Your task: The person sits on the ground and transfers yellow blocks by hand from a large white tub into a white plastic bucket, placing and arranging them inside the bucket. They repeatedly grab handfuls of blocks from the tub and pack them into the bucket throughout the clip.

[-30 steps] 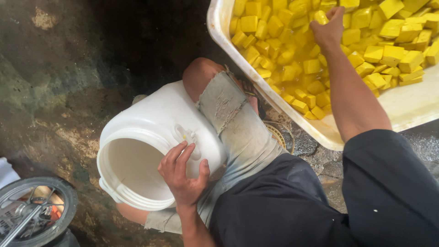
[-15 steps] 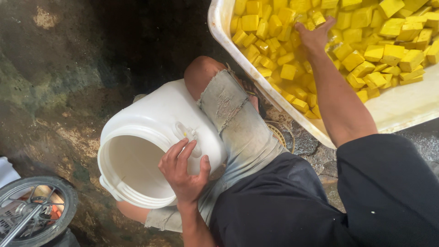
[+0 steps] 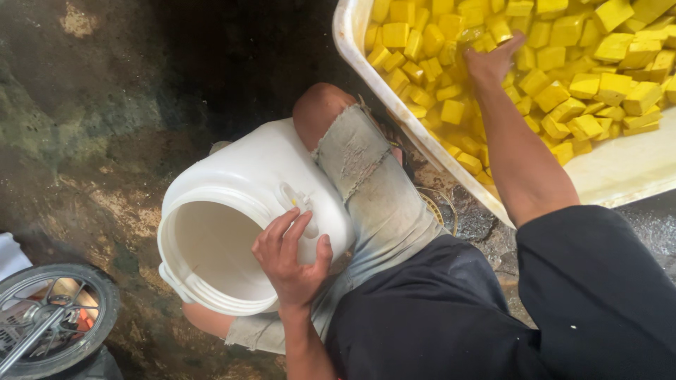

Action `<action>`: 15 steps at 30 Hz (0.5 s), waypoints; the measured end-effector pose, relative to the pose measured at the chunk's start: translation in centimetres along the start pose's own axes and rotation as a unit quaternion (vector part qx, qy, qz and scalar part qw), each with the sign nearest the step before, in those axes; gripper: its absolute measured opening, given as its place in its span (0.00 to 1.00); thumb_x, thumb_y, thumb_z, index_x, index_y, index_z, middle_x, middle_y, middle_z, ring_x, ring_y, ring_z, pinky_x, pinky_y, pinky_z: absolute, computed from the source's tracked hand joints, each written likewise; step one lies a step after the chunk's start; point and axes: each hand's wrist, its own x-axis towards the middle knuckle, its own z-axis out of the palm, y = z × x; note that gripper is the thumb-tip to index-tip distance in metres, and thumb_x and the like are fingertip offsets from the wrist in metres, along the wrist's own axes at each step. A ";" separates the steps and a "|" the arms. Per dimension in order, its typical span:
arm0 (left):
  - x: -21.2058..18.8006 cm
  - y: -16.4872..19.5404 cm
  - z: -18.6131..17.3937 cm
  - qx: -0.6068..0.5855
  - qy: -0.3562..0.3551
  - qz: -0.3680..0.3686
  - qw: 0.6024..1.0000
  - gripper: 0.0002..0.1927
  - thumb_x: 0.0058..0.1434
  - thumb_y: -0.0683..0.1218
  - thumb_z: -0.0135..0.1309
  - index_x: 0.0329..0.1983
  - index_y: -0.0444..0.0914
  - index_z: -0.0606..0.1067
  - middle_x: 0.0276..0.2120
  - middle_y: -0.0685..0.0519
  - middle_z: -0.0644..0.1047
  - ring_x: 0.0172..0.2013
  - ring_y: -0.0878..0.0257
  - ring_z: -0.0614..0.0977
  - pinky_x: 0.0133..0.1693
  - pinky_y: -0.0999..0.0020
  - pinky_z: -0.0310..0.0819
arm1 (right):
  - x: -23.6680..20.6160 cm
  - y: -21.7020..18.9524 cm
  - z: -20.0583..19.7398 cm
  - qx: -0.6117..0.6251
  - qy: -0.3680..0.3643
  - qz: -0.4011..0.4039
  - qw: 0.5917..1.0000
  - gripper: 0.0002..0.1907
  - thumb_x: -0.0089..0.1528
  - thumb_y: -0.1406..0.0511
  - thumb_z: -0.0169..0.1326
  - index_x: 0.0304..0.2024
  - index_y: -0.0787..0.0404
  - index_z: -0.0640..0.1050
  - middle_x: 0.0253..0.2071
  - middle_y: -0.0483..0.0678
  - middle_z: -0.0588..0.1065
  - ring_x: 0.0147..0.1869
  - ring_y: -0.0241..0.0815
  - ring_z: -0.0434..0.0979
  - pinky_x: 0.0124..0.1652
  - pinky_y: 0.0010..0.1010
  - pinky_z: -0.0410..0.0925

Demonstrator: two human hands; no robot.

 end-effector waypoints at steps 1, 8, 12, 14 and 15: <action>0.0 0.0 0.0 -0.002 0.001 0.000 1.000 0.20 0.57 0.51 0.61 0.53 0.44 0.77 0.55 0.55 0.77 0.57 0.57 0.76 0.61 0.58 0.60 | 0.0 0.2 0.1 -0.011 0.011 -0.007 1.000 0.52 0.56 0.62 0.68 0.72 0.53 0.48 0.62 0.59 0.72 0.63 0.55 0.75 0.62 0.42 0.69; 0.1 0.1 -0.3 -0.003 0.004 -0.005 1.000 0.20 0.57 0.50 0.61 0.53 0.44 0.77 0.54 0.55 0.77 0.57 0.57 0.76 0.61 0.58 0.61 | -2.4 1.1 1.2 0.028 0.006 -0.151 0.988 0.53 0.58 0.64 0.72 0.74 0.52 0.50 0.71 0.64 0.63 0.73 0.64 0.65 0.69 0.49 0.60; 0.2 -0.1 -0.4 -0.007 0.008 0.000 1.000 0.20 0.58 0.49 0.61 0.53 0.43 0.77 0.54 0.55 0.77 0.57 0.57 0.77 0.61 0.59 0.61 | -3.2 -0.3 1.9 0.013 -0.005 -0.113 0.994 0.61 0.56 0.61 0.75 0.74 0.52 0.43 0.72 0.67 0.56 0.72 0.67 0.61 0.69 0.48 0.58; 0.2 -0.1 -0.3 -0.003 0.013 -0.002 1.000 0.20 0.58 0.49 0.61 0.53 0.43 0.77 0.54 0.55 0.77 0.57 0.58 0.77 0.61 0.59 0.61 | -3.3 -1.2 2.3 0.028 -0.011 -0.061 0.998 0.60 0.56 0.61 0.74 0.75 0.50 0.44 0.72 0.64 0.58 0.72 0.65 0.63 0.69 0.47 0.60; 0.2 -0.1 -0.2 0.001 0.016 -0.003 1.000 0.20 0.58 0.49 0.62 0.53 0.43 0.77 0.54 0.55 0.78 0.56 0.58 0.77 0.61 0.59 0.61 | -3.4 -1.6 2.5 0.041 -0.009 -0.022 0.999 0.59 0.56 0.60 0.73 0.76 0.48 0.45 0.73 0.62 0.61 0.72 0.63 0.66 0.68 0.46 0.63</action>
